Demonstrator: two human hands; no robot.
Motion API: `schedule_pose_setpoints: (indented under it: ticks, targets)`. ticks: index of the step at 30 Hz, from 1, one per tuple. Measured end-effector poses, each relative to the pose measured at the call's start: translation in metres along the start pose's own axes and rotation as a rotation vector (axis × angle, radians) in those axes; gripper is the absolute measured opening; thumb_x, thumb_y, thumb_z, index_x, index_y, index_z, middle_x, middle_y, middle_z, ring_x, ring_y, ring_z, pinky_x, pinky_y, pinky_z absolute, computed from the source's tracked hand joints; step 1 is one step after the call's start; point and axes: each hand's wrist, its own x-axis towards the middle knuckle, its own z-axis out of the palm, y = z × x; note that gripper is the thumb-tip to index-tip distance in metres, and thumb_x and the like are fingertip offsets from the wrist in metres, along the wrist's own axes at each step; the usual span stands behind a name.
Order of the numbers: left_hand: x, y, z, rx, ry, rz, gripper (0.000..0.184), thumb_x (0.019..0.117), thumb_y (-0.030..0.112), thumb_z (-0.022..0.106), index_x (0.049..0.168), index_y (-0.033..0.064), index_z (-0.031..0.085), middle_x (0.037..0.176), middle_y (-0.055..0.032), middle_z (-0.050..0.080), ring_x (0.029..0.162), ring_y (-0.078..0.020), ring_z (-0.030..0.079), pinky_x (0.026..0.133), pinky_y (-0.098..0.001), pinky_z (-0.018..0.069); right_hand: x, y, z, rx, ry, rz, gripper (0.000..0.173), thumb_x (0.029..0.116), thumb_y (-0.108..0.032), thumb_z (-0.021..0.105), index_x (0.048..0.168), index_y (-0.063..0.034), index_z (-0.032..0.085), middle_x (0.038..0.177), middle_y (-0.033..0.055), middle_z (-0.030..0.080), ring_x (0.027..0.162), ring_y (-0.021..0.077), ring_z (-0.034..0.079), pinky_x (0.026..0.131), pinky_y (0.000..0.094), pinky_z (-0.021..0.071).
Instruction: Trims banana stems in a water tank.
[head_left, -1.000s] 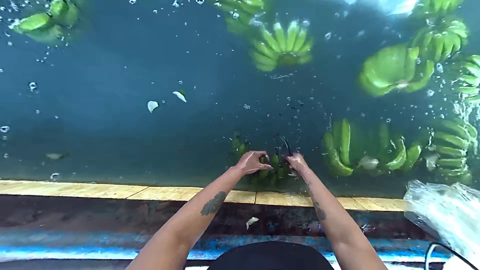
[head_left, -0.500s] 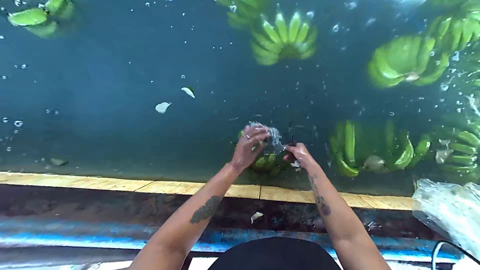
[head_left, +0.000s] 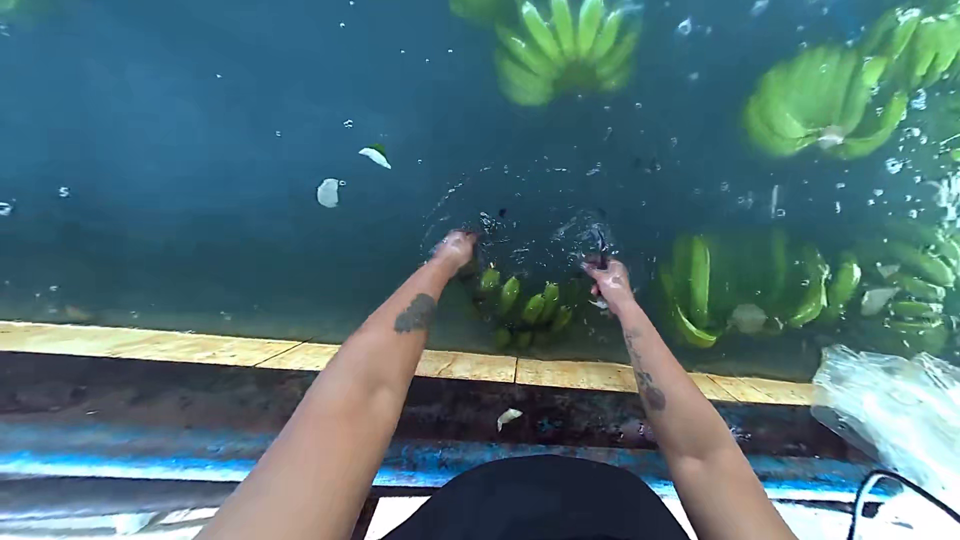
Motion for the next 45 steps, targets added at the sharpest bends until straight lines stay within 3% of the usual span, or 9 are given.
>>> schedule_pose_setpoints:
  ticks: [3, 7, 13, 20, 23, 27, 33, 42, 45]
  targets:
    - [0.001, -0.005, -0.012, -0.061, 0.04, -0.06, 0.041, 0.1116, 0.02, 0.036, 0.137, -0.0075, 0.053, 0.137, -0.0305, 0.056, 0.129, -0.0433, 0.053, 0.108, -0.0614, 0.0403, -0.001, 0.017, -0.017, -0.215, -0.139, -0.007, 0.035, 0.1024, -0.026, 0.063, 0.128, -0.0019, 0.063, 0.103, 0.0133, 0.066, 0.067, 0.0156, 0.06, 0.062, 0.0332, 0.0533]
    - [-0.038, 0.028, 0.018, 0.438, 0.108, 0.43, 0.043, 0.1097, 0.033, 0.045, 0.137, 0.0028, 0.06, 0.133, -0.0259, 0.062, 0.127, -0.0451, 0.058, 0.108, -0.065, 0.0423, -0.01, 0.027, -0.009, -0.126, -0.123, 0.109, 0.043, 0.1049, -0.032, 0.06, 0.136, -0.003, 0.058, 0.111, 0.0153, 0.064, 0.075, 0.0162, 0.06, 0.067, 0.033, 0.0529]
    - [-0.028, 0.038, 0.045, 0.325, -0.288, 0.28, 0.042, 0.1112, 0.023, 0.042, 0.116, -0.0111, 0.066, 0.117, -0.0344, 0.065, 0.116, -0.0496, 0.061, 0.101, -0.0679, 0.0427, 0.002, 0.001, 0.026, 0.096, 0.024, -0.065, 0.036, 0.1043, -0.025, 0.061, 0.13, 0.0006, 0.061, 0.091, 0.0121, 0.062, 0.057, 0.0111, 0.051, 0.054, 0.0285, 0.0472]
    - [-0.025, 0.075, 0.051, 0.811, -0.581, 0.037, 0.031, 0.1072, 0.01, 0.045, 0.118, -0.0134, 0.062, 0.125, -0.0324, 0.061, 0.122, -0.0461, 0.058, 0.1, -0.0652, 0.0439, 0.024, -0.022, 0.013, -0.397, -0.127, -0.132, 0.038, 0.1034, -0.034, 0.062, 0.121, -0.0012, 0.066, 0.106, 0.0228, 0.068, 0.084, 0.0328, 0.067, 0.079, 0.052, 0.0552]
    - [-0.03, 0.054, 0.045, 0.473, -0.203, 0.112, 0.032, 0.1064, 0.01, 0.045, 0.124, -0.0121, 0.06, 0.125, -0.033, 0.062, 0.122, -0.0475, 0.059, 0.104, -0.0663, 0.0442, 0.007, -0.017, 0.003, -0.312, 0.105, -0.254, 0.04, 0.1019, -0.034, 0.063, 0.13, -0.0048, 0.066, 0.12, 0.0225, 0.066, 0.095, 0.0359, 0.069, 0.086, 0.0565, 0.0552]
    - [-0.061, -0.016, 0.035, -0.022, 0.386, 0.441, 0.038, 0.1103, 0.02, 0.044, 0.139, -0.0026, 0.053, 0.124, -0.0241, 0.066, 0.112, -0.0356, 0.067, 0.101, -0.0537, 0.0525, -0.009, 0.029, -0.039, -0.156, 0.084, -0.203, 0.032, 0.1034, -0.025, 0.062, 0.122, 0.0007, 0.066, 0.096, 0.0149, 0.067, 0.064, 0.017, 0.06, 0.062, 0.0353, 0.0544]
    - [-0.085, -0.049, 0.052, 0.118, -0.109, 0.003, 0.061, 0.1094, 0.042, 0.044, 0.149, -0.0037, 0.044, 0.145, -0.0309, 0.051, 0.138, -0.0434, 0.048, 0.117, -0.0577, 0.0348, -0.021, 0.036, -0.018, -0.362, -0.15, 0.078, 0.041, 0.1037, -0.031, 0.06, 0.128, 0.0022, 0.063, 0.115, 0.022, 0.066, 0.09, 0.0277, 0.065, 0.083, 0.0459, 0.0534]
    - [-0.074, -0.064, 0.056, -0.04, -0.007, 0.06, 0.035, 0.1091, 0.013, 0.042, 0.131, -0.0072, 0.061, 0.133, -0.0308, 0.06, 0.131, -0.0422, 0.054, 0.114, -0.0569, 0.0382, -0.032, 0.057, 0.006, 0.081, 0.008, 0.483, 0.024, 0.1072, -0.027, 0.052, 0.114, -0.005, 0.06, 0.083, 0.0034, 0.049, 0.058, 0.0109, 0.042, 0.053, 0.0272, 0.0391]
    - [-0.085, -0.059, 0.046, -0.24, -0.007, -0.066, 0.035, 0.1094, 0.015, 0.045, 0.131, -0.0086, 0.059, 0.136, -0.029, 0.058, 0.131, -0.0372, 0.054, 0.112, -0.0515, 0.0404, -0.043, 0.056, 0.009, -0.078, 0.204, 0.245, 0.033, 0.1004, -0.023, 0.066, 0.123, 0.0013, 0.063, 0.103, 0.014, 0.063, 0.083, 0.0182, 0.059, 0.074, 0.0358, 0.0512]
